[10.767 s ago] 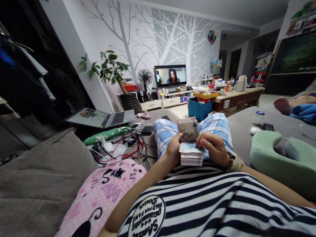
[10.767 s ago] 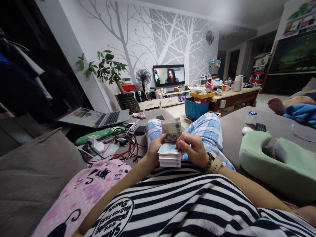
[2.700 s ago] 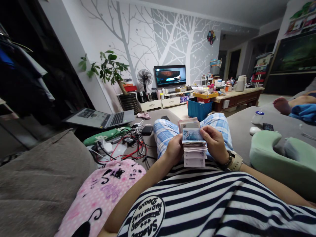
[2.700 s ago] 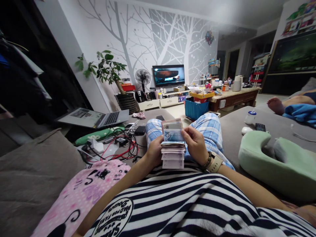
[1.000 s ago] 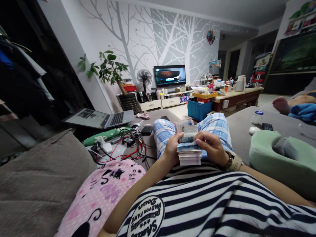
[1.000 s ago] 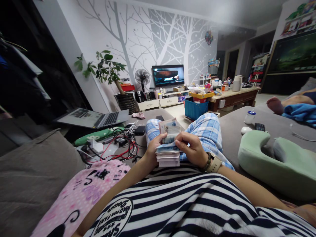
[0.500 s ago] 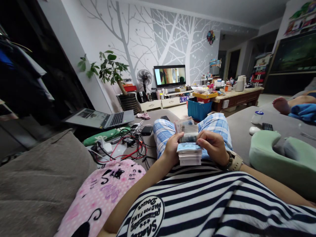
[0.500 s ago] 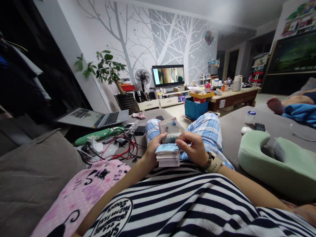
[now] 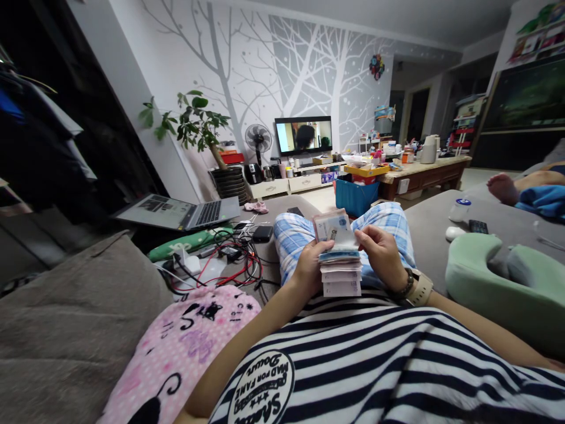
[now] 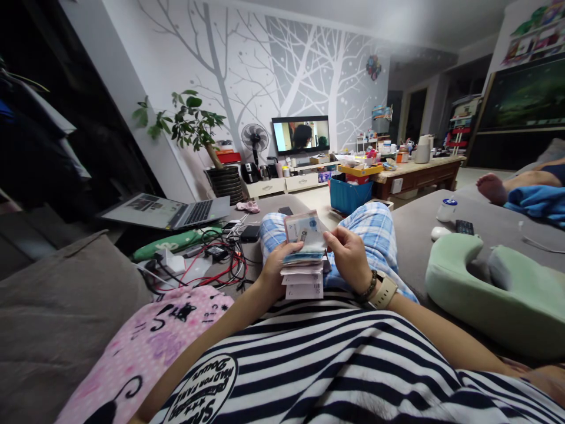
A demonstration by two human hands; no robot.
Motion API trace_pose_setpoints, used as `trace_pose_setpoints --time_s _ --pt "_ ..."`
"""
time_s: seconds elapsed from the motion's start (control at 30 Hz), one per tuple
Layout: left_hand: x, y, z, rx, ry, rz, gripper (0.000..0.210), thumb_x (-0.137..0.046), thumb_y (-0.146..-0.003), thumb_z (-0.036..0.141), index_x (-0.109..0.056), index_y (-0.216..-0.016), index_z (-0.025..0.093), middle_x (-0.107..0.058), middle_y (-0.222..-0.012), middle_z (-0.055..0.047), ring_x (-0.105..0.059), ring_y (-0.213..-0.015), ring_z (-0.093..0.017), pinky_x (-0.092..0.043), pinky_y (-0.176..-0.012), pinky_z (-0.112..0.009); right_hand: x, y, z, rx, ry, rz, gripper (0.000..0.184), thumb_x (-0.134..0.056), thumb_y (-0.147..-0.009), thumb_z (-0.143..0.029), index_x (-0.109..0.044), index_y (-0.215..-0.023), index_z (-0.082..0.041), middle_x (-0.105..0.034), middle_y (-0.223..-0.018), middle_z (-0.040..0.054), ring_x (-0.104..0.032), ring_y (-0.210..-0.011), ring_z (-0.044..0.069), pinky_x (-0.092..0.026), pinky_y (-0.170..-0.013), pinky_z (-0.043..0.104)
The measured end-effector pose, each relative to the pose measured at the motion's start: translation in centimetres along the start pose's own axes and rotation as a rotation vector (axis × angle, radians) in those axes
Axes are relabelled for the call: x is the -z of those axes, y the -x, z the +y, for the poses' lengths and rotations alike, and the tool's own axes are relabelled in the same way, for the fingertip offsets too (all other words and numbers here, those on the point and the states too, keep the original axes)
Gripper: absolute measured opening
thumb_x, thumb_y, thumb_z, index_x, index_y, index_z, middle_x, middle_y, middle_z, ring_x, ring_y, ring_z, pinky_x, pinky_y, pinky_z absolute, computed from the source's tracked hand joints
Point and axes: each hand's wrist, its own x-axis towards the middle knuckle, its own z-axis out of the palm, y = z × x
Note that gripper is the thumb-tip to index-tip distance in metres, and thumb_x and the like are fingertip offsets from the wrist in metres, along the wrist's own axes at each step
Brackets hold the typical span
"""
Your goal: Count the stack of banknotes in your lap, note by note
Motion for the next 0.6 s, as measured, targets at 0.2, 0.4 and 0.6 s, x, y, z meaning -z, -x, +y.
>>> trace_pose_setpoints --time_s 0.2,0.4,0.6 --pt "-0.4 -0.7 0.1 0.128 0.117 0.005 0.024 -0.068 -0.079 0.027 -0.073 -0.098 0.013 -0.078 -0.084 -0.009 -0.075 -0.087 -0.028 -0.059 -0.081 -0.038 0.0 0.6 -0.2 0.079 -0.026 -0.004 0.033 -0.063 -0.092 -0.041 -0.056 -0.066 -0.021 -0.051 -0.059 -0.0034 -0.044 -0.056 0.013 -0.035 -0.056 0.029" --pt "-0.8 -0.6 0.3 0.114 0.088 -0.055 0.027 -0.067 -0.085 0.033 -0.072 -0.103 0.013 -0.076 -0.080 -0.006 -0.074 -0.079 -0.024 -0.059 -0.076 -0.034 0.2 1.3 -0.5 0.194 -0.018 -0.075 0.023 -0.062 -0.094 -0.033 -0.061 -0.074 -0.021 -0.050 -0.062 -0.0039 -0.042 -0.058 0.013 -0.033 -0.056 0.029" --pt "-0.5 -0.6 0.1 0.055 0.070 -0.066 0.026 -0.069 -0.086 0.033 -0.072 -0.103 0.014 -0.075 -0.078 -0.004 -0.074 -0.077 -0.025 -0.059 -0.074 -0.034 0.1 1.5 -0.4 0.183 -0.064 -0.095 0.019 -0.062 -0.094 -0.030 -0.063 -0.077 -0.021 -0.052 -0.064 -0.0036 -0.043 -0.059 0.012 -0.033 -0.056 0.028"
